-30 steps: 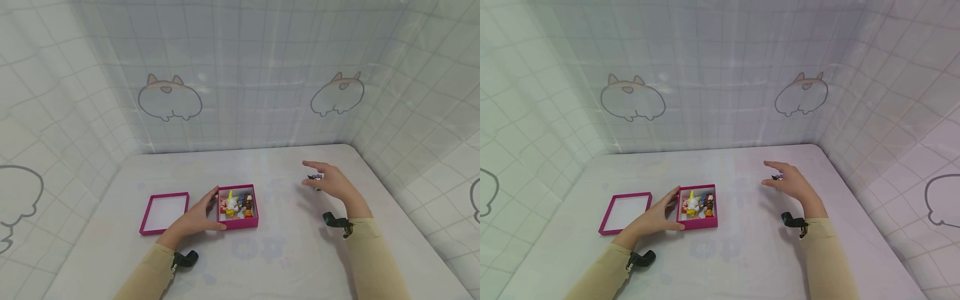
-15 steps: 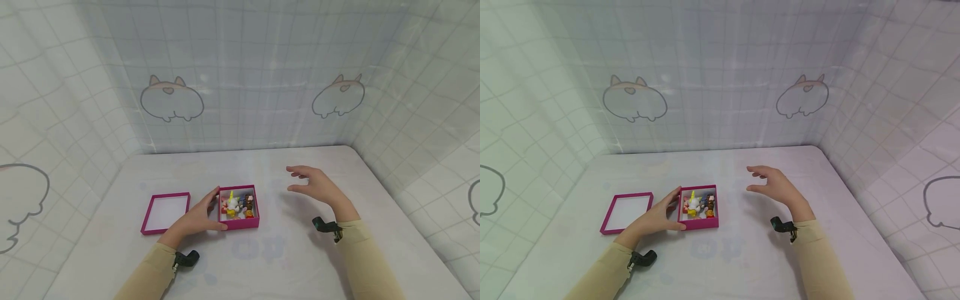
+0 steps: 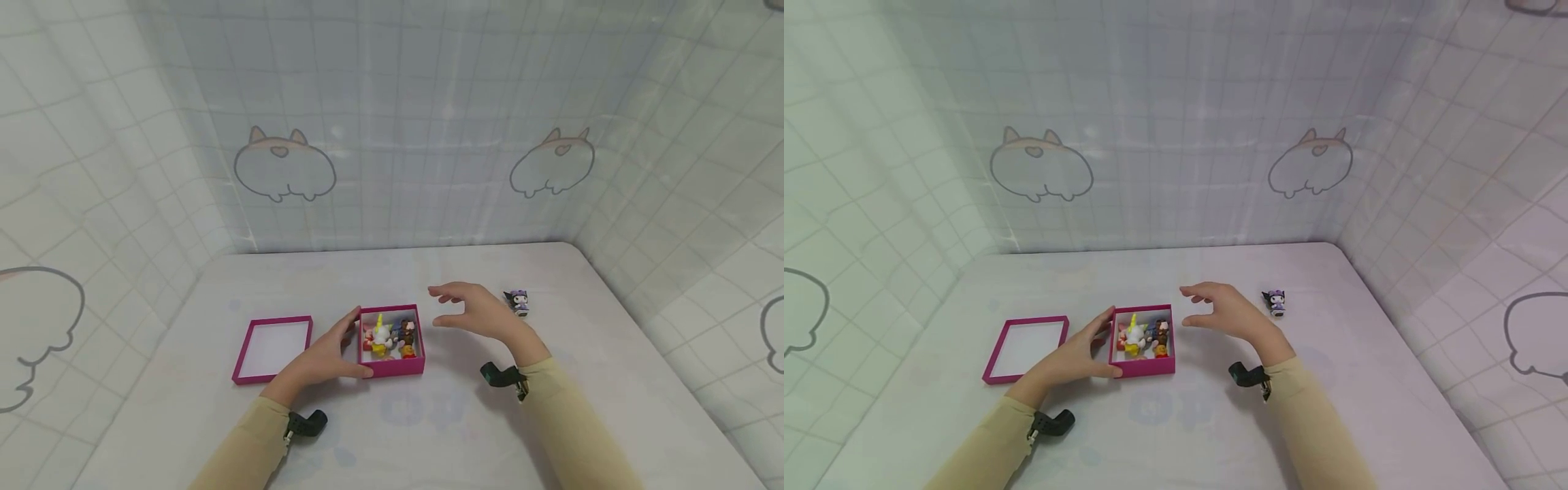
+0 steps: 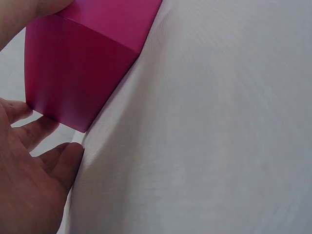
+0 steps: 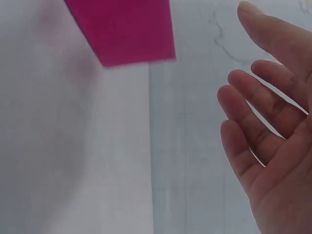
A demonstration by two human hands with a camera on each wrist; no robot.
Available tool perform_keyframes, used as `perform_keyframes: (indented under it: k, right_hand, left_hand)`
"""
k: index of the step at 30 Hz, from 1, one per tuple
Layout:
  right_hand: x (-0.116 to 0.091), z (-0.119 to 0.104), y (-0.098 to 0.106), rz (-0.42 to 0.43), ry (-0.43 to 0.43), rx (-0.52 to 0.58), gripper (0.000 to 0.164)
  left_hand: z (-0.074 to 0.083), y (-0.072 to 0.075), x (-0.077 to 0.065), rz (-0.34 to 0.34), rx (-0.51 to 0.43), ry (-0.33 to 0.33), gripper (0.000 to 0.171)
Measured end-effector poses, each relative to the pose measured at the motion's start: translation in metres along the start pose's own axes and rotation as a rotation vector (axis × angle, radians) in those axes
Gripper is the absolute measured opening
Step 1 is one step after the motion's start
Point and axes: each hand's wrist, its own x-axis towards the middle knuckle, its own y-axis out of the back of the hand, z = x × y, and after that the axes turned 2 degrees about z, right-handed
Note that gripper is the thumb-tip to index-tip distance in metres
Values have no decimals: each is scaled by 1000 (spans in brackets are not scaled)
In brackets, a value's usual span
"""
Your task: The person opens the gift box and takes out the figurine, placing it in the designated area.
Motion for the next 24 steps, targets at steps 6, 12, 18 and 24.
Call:
perform_keyframes:
  k: [6,12,18,24]
  right_hand:
    - [18,-17,-17,-102,54,-49,62]
    - [33,-27,-31,-203,121,-131,61]
    - [44,-29,-43,-269,188,-161,61]
    - [51,-36,-52,-286,232,-246,57]
  left_hand:
    - [0,-1,4,9,13,1,127]
    - [1,-3,9,10,17,4,126]
    - [1,-5,12,8,21,-19,127]
    - [-1,-6,12,7,22,-22,126]
